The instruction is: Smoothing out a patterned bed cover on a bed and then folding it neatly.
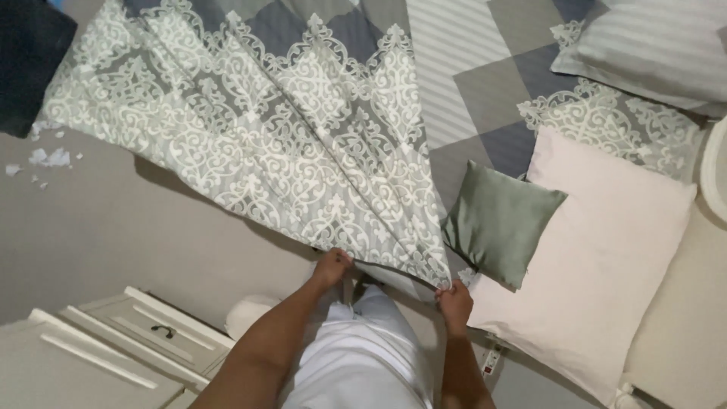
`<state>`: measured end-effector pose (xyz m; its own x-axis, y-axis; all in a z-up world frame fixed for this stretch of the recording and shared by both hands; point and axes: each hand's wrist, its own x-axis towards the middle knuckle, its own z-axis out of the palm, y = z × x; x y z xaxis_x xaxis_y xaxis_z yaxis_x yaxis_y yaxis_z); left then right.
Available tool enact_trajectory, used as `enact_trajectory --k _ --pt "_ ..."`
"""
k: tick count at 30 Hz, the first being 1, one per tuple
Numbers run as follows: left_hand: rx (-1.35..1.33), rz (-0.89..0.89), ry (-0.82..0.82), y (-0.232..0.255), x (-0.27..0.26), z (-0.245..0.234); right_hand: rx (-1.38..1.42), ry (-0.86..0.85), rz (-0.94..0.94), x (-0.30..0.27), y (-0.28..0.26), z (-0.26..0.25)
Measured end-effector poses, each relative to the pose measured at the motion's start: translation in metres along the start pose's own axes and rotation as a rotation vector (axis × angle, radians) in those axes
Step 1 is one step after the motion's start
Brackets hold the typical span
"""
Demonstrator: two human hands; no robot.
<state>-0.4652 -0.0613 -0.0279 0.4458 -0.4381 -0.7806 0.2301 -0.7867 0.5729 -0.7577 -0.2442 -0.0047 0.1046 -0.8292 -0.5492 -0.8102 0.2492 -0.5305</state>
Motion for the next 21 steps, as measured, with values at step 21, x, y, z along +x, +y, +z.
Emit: enact_trajectory --k 21 --pt "-0.709 -0.083 0.350 -0.033 -0.028 -0.189 -0.103 -0.293 -0.118 -0.049 -0.092 0.121"
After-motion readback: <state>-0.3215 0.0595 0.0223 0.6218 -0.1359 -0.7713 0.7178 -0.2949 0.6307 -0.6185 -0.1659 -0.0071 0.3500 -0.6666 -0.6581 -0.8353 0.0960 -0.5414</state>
